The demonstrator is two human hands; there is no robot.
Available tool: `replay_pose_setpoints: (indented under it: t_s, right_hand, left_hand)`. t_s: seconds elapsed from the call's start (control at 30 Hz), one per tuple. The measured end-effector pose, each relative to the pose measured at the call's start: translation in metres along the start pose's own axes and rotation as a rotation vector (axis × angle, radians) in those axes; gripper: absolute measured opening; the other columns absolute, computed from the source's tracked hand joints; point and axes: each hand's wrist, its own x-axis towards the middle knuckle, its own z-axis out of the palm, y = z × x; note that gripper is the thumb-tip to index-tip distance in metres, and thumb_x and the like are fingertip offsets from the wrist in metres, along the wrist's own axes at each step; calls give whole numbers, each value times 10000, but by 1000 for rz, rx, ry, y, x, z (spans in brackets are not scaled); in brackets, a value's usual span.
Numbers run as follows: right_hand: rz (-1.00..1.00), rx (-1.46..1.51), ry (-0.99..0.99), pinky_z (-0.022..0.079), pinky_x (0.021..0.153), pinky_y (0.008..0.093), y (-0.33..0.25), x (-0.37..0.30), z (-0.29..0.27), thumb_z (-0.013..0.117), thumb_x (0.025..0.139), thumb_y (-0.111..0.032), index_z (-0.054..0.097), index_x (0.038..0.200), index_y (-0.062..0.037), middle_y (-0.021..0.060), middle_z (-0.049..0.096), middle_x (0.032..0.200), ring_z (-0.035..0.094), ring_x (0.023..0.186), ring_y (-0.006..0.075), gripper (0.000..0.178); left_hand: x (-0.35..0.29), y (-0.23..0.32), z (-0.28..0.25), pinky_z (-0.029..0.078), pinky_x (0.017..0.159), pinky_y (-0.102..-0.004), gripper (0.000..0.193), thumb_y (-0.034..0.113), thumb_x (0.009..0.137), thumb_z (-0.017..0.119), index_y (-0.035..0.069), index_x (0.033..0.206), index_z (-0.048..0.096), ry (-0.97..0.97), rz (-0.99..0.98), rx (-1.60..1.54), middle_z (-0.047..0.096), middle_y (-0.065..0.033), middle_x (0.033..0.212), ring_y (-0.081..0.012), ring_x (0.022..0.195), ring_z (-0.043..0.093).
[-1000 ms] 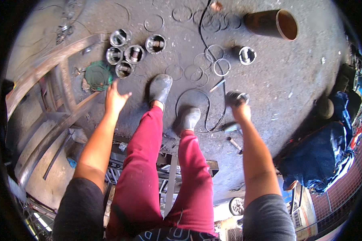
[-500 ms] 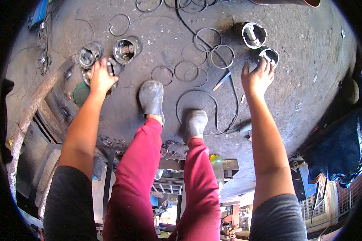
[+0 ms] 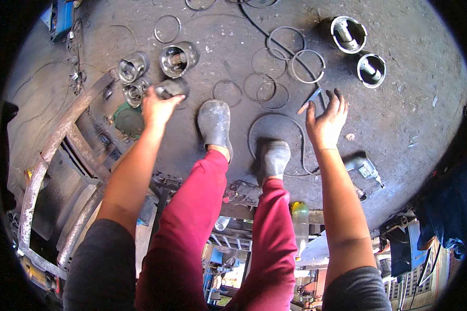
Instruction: The person uses a bench grinder to smooth the edges of several cylindrical metal parts. They hold each part against the spinning wheel, rotate it to grind different sides, and then place it on the floor before picking up the next one.
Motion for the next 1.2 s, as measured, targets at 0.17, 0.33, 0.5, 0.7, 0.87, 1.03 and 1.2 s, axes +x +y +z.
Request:
replay_pose_setpoints:
  t_s: [0.17, 0.33, 0.5, 0.7, 0.87, 1.03, 1.2]
  right_hand:
    - [49, 7, -40, 360, 1067, 481, 3, -12, -11, 720, 791, -169, 523, 1228, 3, 247, 510, 1311, 469, 1228, 423, 510]
    - [97, -15, -118, 348, 1080, 481, 11, -40, -17, 717, 798, -151, 508, 1249, 2, 245, 493, 1325, 449, 1254, 418, 521]
    - [97, -17, -164, 342, 1088, 485, 9, -75, -7, 714, 799, -147, 501, 1252, 4, 245, 497, 1320, 452, 1249, 427, 522]
    - [122, 40, -209, 366, 1070, 472, -14, -105, -4, 714, 796, -128, 501, 1233, 19, 248, 497, 1311, 467, 1233, 433, 507]
    - [158, 77, -258, 357, 1075, 479, -42, -120, -26, 712, 797, -113, 506, 1224, 14, 250, 498, 1310, 457, 1245, 435, 491]
    - [97, 119, -291, 372, 1064, 471, -79, -117, -32, 709, 795, -96, 495, 1231, 14, 257, 496, 1308, 465, 1230, 434, 498]
    - [16, 230, -292, 372, 1068, 464, -127, -86, -16, 705, 798, -92, 492, 1231, 14, 251, 503, 1305, 468, 1240, 425, 494]
  left_hand:
    - [-24, 0, 10, 432, 969, -538, 994, 521, 547, 891, 112, 1356, 484, 256, 383, -5, 581, -223, 1232, -414, 1174, 546]
    - [-4, -64, 4, 379, 1069, -517, 1158, 626, 590, 850, -105, 1367, 402, 333, -201, -157, 493, -323, 1323, -438, 1249, 486]
    - [81, -86, -3, 326, 1138, -442, 1350, 561, 519, 913, -138, 1444, 222, 244, -242, -298, 341, -362, 1445, -435, 1376, 344]
    - [114, -107, -3, 421, 1037, -488, 1009, 340, 612, 865, -70, 1384, 362, 158, -303, -496, 579, -266, 1245, -386, 1164, 574]
    - [67, -156, -45, 498, 729, -349, 569, 362, 725, 774, 138, 1210, 579, -150, -519, -1284, 671, -40, 1080, -225, 930, 650]
    - [-5, -180, -82, 557, 751, -487, 730, 450, 740, 717, 85, 1334, 499, -388, -387, -1868, 607, -189, 1215, -402, 953, 641]
    - [-59, -173, -77, 556, 773, -568, 967, 611, 639, 748, 147, 1425, 427, -601, 11, -2274, 552, -189, 1312, -465, 1055, 594]
